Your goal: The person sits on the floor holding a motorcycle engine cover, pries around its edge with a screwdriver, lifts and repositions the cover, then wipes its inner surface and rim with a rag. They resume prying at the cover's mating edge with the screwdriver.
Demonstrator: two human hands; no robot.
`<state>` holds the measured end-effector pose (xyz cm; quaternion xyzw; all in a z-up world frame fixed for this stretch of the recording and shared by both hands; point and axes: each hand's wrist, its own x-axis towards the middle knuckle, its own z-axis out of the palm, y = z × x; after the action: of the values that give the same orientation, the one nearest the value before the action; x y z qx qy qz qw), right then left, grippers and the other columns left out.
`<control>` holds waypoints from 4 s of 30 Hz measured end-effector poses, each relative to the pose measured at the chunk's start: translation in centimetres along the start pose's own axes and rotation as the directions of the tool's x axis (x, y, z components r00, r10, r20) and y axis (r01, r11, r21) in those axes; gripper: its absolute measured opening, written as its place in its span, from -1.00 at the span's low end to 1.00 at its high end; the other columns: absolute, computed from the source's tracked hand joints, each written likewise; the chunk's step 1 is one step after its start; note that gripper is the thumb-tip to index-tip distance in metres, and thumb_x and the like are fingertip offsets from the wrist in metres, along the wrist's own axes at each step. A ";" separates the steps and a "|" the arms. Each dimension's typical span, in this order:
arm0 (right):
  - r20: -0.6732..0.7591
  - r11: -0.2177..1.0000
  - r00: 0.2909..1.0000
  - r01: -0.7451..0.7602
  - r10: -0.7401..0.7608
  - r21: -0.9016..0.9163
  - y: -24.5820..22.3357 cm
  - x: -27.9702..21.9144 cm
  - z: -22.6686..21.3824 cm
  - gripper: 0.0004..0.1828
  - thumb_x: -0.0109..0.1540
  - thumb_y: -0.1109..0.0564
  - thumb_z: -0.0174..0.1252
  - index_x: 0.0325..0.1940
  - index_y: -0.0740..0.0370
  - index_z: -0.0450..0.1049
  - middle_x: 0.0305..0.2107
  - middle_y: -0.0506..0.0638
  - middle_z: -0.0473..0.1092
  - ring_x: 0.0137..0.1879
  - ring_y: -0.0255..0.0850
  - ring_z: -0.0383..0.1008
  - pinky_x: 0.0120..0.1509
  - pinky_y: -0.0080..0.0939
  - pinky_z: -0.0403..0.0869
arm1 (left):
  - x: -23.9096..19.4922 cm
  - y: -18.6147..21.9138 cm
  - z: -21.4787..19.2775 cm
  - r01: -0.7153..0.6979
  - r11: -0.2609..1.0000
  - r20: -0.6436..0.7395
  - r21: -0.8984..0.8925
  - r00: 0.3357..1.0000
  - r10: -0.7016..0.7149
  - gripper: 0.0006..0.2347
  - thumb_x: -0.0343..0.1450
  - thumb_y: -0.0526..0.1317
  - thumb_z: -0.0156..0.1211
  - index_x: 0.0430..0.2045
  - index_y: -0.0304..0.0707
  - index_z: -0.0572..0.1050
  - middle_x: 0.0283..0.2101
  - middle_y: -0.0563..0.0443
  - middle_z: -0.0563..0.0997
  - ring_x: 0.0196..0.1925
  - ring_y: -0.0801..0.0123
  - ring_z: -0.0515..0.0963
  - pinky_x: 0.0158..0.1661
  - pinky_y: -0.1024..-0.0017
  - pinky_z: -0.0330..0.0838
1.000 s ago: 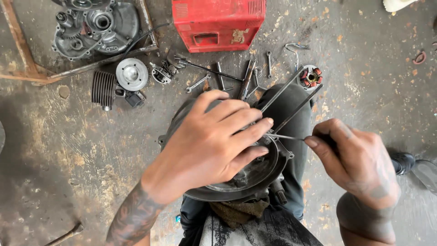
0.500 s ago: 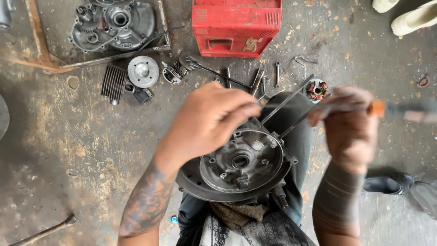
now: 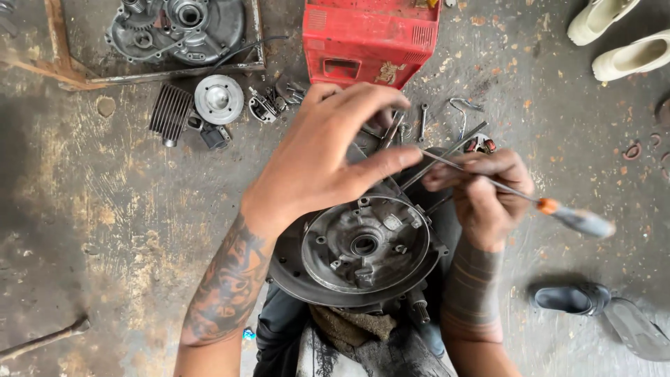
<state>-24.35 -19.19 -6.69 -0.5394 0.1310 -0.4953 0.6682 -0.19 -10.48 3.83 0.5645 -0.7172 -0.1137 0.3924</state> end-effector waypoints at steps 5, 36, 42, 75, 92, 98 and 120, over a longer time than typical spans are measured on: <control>0.096 0.990 0.994 -0.046 0.059 -0.130 -2.2 0.7 -2.7 -0.85 0.30 0.40 -0.19 -0.20 0.27 0.28 -0.38 0.24 0.45 -0.39 -0.04 0.56 -0.27 -0.20 0.67 | -0.9 -1.0 1.4 0.153 0.986 -0.008 0.062 0.988 -0.152 -0.59 0.51 0.08 0.04 0.00 -0.31 0.46 -0.11 -0.01 0.62 -0.20 0.22 0.60 0.00 0.28 0.26; 0.227 0.845 0.945 -0.084 0.236 -0.527 -3.9 0.5 2.1 -0.88 0.24 0.17 0.11 -0.31 0.31 0.40 -0.32 0.20 0.57 -0.34 -0.17 0.62 -0.21 -0.35 0.57 | -2.2 -0.4 0.2 0.362 0.927 0.431 0.103 0.824 -0.369 -0.10 0.11 -0.05 0.58 0.34 -0.18 0.15 0.29 -0.21 0.44 0.01 -0.10 0.63 -0.09 -0.04 0.54; 0.344 0.782 0.907 0.026 0.244 -0.623 -3.9 1.1 2.8 -0.93 0.17 0.25 0.14 -0.37 0.28 0.39 -0.30 0.15 0.58 -0.37 -0.17 0.61 -0.22 -0.31 0.55 | -2.8 -0.3 0.0 0.386 0.918 0.411 0.092 0.825 -0.388 -0.11 0.11 -0.13 0.57 0.35 -0.22 0.14 0.21 -0.24 0.47 -0.06 -0.07 0.65 -0.12 -0.01 0.56; 0.345 0.817 0.913 0.022 0.220 -0.577 -3.7 1.0 1.3 -0.97 0.22 0.38 0.07 -0.29 0.37 0.41 -0.43 0.17 0.50 -0.22 -0.05 0.64 -0.16 -0.29 0.56 | -4.1 -0.5 0.6 0.342 0.936 0.266 0.087 0.897 -0.352 -0.07 0.11 -0.08 0.58 0.35 -0.34 0.13 0.27 -0.28 0.47 0.13 -0.04 0.58 -0.01 0.13 0.49; 0.307 0.865 0.914 -0.084 0.265 -0.495 -3.8 0.8 1.1 -0.96 0.21 0.36 0.01 -0.33 0.38 0.38 -0.32 0.28 0.50 -0.33 -0.15 0.49 -0.18 -0.34 0.48 | -3.8 -0.5 0.6 0.347 0.934 0.269 0.090 0.894 -0.358 -0.09 0.11 -0.08 0.56 0.35 -0.31 0.14 0.29 -0.24 0.46 0.15 -0.03 0.58 -0.03 0.14 0.48; 0.302 0.864 0.921 -0.068 0.247 -0.498 -3.8 0.6 1.2 -0.96 0.22 0.34 0.03 -0.34 0.37 0.37 -0.28 0.28 0.50 -0.37 -0.19 0.46 -0.23 -0.37 0.46 | -3.9 -0.4 0.6 0.359 0.932 0.264 0.058 0.895 -0.361 -0.10 0.10 -0.11 0.56 0.34 -0.28 0.15 0.29 -0.25 0.47 0.14 -0.05 0.58 -0.04 0.14 0.49; 0.158 0.775 0.956 -0.099 0.249 -0.624 -4.2 0.4 3.3 -0.94 0.16 0.38 0.09 -0.39 0.36 0.35 -0.40 0.19 0.52 -0.38 -0.16 0.51 -0.20 -0.31 0.49 | -3.7 -0.3 0.5 0.393 0.916 0.285 0.080 0.872 -0.399 -0.08 0.07 -0.07 0.60 0.34 -0.24 0.17 0.26 -0.22 0.49 0.11 -0.05 0.60 -0.07 0.10 0.51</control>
<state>-24.01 -17.28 -1.71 -0.7650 0.2542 -0.2961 0.5123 -0.12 -7.42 1.64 0.6798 -0.6378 -0.2675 0.2438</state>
